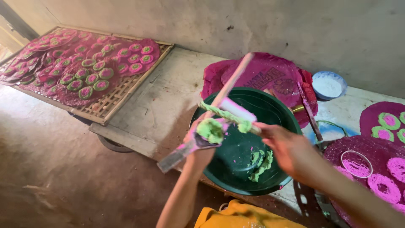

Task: The person creates patterned paper offerings by using a wooden frame and stick to scoop green and pink paste from a basin and apply it through the frame onto purple paper discs.

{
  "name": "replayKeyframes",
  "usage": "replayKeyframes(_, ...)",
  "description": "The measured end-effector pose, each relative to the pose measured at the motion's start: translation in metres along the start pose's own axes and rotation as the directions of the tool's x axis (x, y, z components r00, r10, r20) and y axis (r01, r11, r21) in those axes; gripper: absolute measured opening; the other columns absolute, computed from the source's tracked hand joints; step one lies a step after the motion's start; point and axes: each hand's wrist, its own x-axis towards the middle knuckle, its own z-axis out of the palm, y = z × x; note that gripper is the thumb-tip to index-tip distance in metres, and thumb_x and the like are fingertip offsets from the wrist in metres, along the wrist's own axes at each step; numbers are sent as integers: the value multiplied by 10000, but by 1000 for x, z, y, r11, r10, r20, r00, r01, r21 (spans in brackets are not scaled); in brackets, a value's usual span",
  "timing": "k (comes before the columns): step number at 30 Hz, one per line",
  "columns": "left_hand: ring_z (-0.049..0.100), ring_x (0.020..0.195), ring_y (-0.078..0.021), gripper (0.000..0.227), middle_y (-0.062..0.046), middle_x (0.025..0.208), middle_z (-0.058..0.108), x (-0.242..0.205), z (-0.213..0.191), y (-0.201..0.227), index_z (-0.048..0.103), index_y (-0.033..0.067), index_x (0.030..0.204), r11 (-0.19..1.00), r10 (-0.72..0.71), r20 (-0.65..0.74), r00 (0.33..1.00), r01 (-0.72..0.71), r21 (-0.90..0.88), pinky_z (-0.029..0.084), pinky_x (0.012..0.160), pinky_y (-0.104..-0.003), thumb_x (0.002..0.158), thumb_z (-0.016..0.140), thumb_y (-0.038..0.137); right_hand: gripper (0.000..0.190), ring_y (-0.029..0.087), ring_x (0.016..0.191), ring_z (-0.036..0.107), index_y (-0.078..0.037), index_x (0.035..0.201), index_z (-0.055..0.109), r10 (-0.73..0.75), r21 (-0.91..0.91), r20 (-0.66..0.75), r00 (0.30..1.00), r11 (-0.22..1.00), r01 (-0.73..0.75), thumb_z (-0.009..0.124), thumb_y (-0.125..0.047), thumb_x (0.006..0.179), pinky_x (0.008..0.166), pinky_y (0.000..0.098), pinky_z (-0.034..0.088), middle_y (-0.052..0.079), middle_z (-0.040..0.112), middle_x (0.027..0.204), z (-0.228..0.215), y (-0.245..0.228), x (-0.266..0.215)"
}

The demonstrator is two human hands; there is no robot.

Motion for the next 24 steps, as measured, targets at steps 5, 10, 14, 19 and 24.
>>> replayKeyframes(5, 710, 1051, -307, 644, -149, 1210, 706, 16, -13, -5, 605, 48, 1374, 893, 153, 94, 984, -178, 413, 569, 871, -382, 790, 804, 234, 501, 293, 1108, 725, -95, 1459, 518, -81, 312, -70, 994, 945, 99, 587, -40, 966, 831, 326, 583, 224, 729, 1198, 93, 23, -11)
replayKeyframes(10, 671, 1083, -321, 761, -154, 1248, 671, 28, -6, -3, 483, 27, 1479, 948, 59, 98, 993, -87, 307, 561, 913, -420, 802, 761, 236, 478, 193, 1002, 754, -106, 1441, 560, 75, 468, 100, 992, 876, -113, 605, -113, 965, 835, 310, 585, 183, 748, 1186, 76, 66, -23)
replayKeyframes(14, 571, 1165, -429, 734, -308, 1495, 491, 29, 13, 0, 558, 52, 1295, 851, 117, 256, 960, -229, 472, 533, 908, -469, 686, 879, 307, 527, 305, 875, 669, -207, 1555, 498, 432, 183, 215, 876, 863, -470, 556, -171, 1032, 796, 381, 563, 203, 740, 1091, 72, 75, 13)
replayKeyframes(19, 665, 1002, -354, 549, -279, 1351, 584, 46, 27, -54, 661, 34, 1179, 903, -41, 182, 982, -41, 428, 585, 788, -467, 667, 820, 150, 461, 237, 1046, 765, -71, 1421, 555, -6, 365, -53, 999, 931, 25, 600, -134, 967, 823, 343, 575, 221, 744, 1184, 102, 69, -10)
replayKeyframes(24, 660, 797, -144, 282, -55, 939, 709, 59, 14, -100, 698, 53, 1116, 995, -66, 76, 995, 71, -65, 551, 685, -323, 841, 761, 45, 438, 381, 1060, 680, -176, 1402, 601, 211, -23, 250, 945, 977, -211, 516, -181, 972, 866, 456, 547, 181, 712, 1165, 82, 88, -35)
